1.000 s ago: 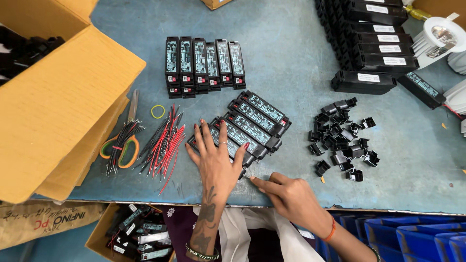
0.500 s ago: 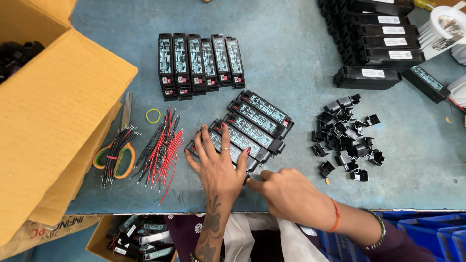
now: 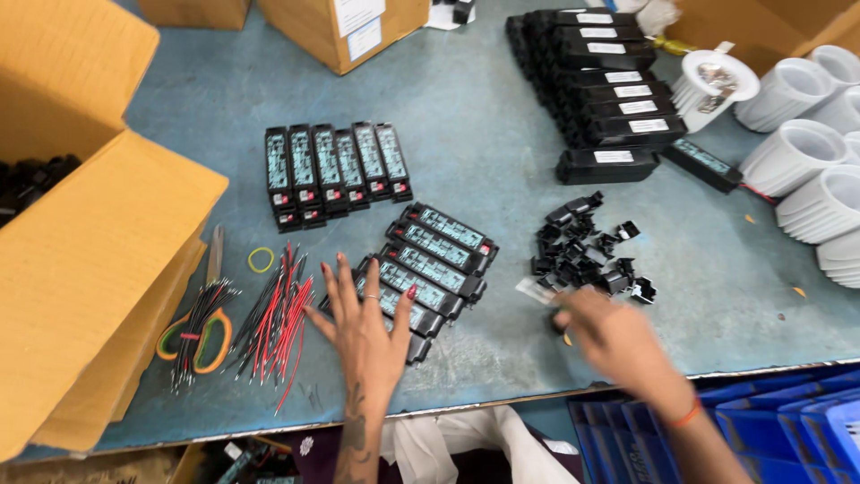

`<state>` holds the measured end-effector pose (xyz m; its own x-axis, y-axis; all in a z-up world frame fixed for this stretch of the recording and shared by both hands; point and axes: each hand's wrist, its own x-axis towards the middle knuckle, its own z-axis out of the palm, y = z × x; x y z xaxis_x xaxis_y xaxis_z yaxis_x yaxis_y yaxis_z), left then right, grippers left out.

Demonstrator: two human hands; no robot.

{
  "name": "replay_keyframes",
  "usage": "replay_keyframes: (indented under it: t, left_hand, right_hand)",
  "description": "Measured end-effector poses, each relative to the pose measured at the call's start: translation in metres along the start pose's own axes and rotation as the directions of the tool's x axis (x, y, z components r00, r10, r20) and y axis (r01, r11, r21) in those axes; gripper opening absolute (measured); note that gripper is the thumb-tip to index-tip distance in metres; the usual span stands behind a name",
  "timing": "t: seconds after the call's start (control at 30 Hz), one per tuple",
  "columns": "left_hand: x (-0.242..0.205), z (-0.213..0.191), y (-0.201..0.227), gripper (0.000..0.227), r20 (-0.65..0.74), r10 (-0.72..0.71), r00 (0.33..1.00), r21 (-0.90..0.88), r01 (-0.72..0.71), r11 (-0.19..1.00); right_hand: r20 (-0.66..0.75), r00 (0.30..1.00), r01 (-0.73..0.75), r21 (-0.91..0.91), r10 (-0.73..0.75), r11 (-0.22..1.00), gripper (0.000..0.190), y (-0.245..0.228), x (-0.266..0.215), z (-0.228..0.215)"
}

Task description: The person assembles small black electronic modules by inserting black plastic clips into slots on each unit using a green screwdriver. They handle multiple units one at a time, aligning and pressing the clips into place, then stacking the completed modules on the table.

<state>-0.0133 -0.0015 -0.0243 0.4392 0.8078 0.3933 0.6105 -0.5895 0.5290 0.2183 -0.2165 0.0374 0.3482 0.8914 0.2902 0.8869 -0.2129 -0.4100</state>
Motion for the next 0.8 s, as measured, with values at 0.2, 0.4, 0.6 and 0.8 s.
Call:
replay_keyframes:
  t: [0.2, 0.4, 0.6, 0.8]
  left_hand:
    - [0.04, 0.011, 0.007, 0.054, 0.113, 0.309, 0.944, -0.041, -0.307, 0.951]
    - [0.077, 0.044, 0.028, 0.05, 0.275, 0.411, 0.869, -0.113, -0.395, 0.912]
    - [0.093, 0.066, 0.038, 0.046, 0.406, 0.304, 0.862, -0.012, -0.327, 0.945]
    - [0.087, 0.073, 0.034, 0.045, 0.283, 0.379, 0.881, 0.086, -0.417, 0.905]
  right_hand:
    - [-0.348, 0.894, -0.42, -0.426, 0.284, 0.801, 0.027, 0.117, -0.003, -0.025]
    - [-0.392, 0.872, -0.469, -0.494, 0.294, 0.732, 0.026, 0.148, 0.003, -0.018]
    - [-0.194, 0.98, 0.049, 0.019, -0.044, 0.999, 0.031, 0.051, 0.052, 0.02]
    - [0.125, 0.852, 0.486, 0.171, -0.508, 0.857, 0.049, -0.03, 0.093, 0.047]
